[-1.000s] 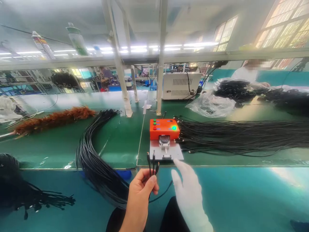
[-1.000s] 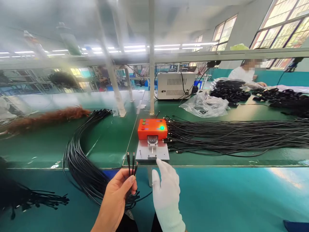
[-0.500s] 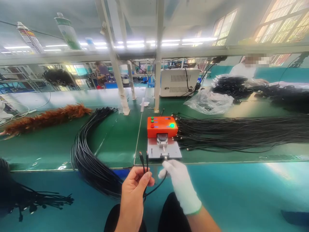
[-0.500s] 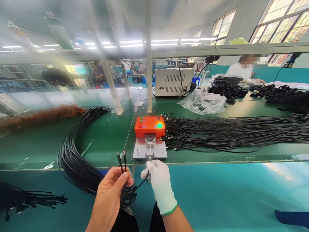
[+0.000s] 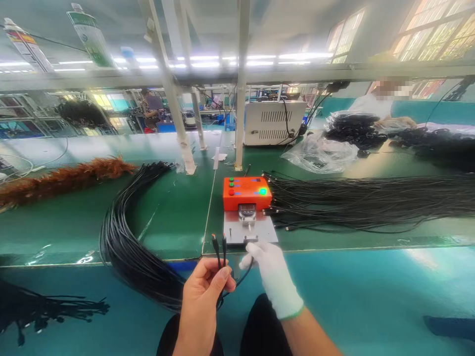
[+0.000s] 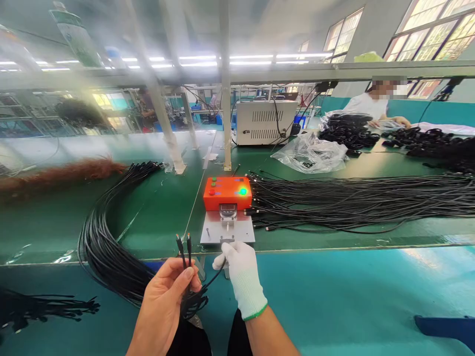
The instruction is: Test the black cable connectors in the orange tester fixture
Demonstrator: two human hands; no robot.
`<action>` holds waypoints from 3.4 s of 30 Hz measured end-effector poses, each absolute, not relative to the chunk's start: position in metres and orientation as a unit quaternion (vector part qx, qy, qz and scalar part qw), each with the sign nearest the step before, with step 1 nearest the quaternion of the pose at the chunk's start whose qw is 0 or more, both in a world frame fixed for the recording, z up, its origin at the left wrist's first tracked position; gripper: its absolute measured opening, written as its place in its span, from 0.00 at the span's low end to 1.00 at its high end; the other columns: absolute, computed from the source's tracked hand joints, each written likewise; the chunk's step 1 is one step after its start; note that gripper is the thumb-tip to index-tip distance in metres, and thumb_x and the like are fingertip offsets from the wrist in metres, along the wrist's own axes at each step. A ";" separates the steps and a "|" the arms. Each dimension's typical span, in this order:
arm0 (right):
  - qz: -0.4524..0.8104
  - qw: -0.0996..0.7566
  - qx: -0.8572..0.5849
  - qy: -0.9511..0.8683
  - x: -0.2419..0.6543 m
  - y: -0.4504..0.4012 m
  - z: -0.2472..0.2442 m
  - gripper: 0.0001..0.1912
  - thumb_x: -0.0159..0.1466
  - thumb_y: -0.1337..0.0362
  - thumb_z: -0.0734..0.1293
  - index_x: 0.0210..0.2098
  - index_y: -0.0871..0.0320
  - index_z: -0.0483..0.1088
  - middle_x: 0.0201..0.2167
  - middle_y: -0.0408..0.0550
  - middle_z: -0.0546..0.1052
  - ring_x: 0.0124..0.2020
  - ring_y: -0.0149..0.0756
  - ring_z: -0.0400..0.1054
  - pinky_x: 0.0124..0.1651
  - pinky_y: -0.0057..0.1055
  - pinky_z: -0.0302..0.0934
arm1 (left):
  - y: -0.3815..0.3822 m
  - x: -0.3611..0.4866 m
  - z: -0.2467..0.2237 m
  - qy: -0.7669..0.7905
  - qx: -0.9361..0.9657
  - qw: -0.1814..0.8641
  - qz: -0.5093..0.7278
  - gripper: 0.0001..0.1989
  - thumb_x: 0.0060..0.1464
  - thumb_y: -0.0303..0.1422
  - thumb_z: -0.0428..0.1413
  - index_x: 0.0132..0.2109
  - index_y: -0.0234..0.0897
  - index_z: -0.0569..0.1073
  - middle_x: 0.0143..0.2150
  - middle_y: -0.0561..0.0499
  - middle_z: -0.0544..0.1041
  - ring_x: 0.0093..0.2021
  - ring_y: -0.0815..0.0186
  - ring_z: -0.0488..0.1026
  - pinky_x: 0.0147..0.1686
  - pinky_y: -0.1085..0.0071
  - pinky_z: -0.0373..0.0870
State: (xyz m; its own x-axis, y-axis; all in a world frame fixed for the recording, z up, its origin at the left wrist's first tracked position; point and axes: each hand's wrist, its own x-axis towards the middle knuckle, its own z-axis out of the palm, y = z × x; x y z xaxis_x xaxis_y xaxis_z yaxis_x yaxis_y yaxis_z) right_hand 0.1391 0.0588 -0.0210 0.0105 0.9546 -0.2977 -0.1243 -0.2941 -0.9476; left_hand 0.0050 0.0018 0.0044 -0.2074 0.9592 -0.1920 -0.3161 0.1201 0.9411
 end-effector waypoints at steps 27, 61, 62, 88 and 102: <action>0.477 0.503 -0.541 -0.476 0.128 0.009 0.020 0.14 0.60 0.56 0.62 0.36 0.59 0.73 0.31 0.48 0.78 0.32 0.37 0.70 0.36 0.29 0.62 | -0.007 0.010 -0.012 0.533 0.398 0.542 0.513 0.05 0.45 0.33 0.61 0.31 0.35 0.76 0.27 0.54 0.72 0.29 0.67 0.68 0.31 0.73 0.67; 0.635 0.532 -0.449 -0.334 0.134 0.051 -0.035 0.14 0.60 0.57 0.62 0.33 0.63 0.69 0.15 0.41 0.70 0.18 0.32 0.66 0.27 0.31 0.61 | 0.002 -0.001 -0.002 0.579 0.361 0.488 0.544 0.10 0.42 0.37 0.64 0.32 0.37 0.79 0.24 0.55 0.73 0.24 0.72 0.61 0.25 0.78 0.59; 0.634 0.533 -0.449 -0.336 0.134 0.048 -0.035 0.14 0.60 0.57 0.62 0.33 0.63 0.68 0.16 0.41 0.70 0.19 0.33 0.67 0.28 0.31 0.62 | 0.002 -0.001 -0.001 0.576 0.359 0.492 0.546 0.10 0.41 0.37 0.64 0.33 0.37 0.79 0.23 0.56 0.72 0.23 0.72 0.60 0.24 0.78 0.58; 0.645 0.502 -0.431 -0.383 0.140 0.044 -0.034 0.16 0.62 0.54 0.60 0.29 0.62 0.67 0.12 0.42 0.70 0.17 0.34 0.65 0.27 0.32 0.59 | -0.009 0.002 -0.008 0.597 0.483 0.448 0.458 0.07 0.50 0.38 0.57 0.31 0.39 0.72 0.28 0.52 0.72 0.28 0.65 0.67 0.26 0.73 0.62; 0.655 0.530 -0.432 -0.322 0.133 0.054 -0.036 0.15 0.57 0.54 0.65 0.27 0.61 0.68 0.10 0.38 0.67 0.14 0.32 0.64 0.30 0.33 0.61 | -0.002 0.011 -0.012 0.599 0.431 0.438 0.513 0.13 0.43 0.44 0.60 0.26 0.38 0.73 0.22 0.51 0.71 0.23 0.65 0.64 0.23 0.72 0.60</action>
State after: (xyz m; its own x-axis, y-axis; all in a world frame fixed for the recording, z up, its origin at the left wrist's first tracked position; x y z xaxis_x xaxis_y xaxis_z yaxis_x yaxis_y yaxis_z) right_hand 0.1333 0.0538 -0.0361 -0.0647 0.9725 -0.2237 -0.4153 -0.2301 -0.8801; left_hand 0.0115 -0.0025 -0.0121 -0.2436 0.9664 -0.0816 0.0666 0.1006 0.9927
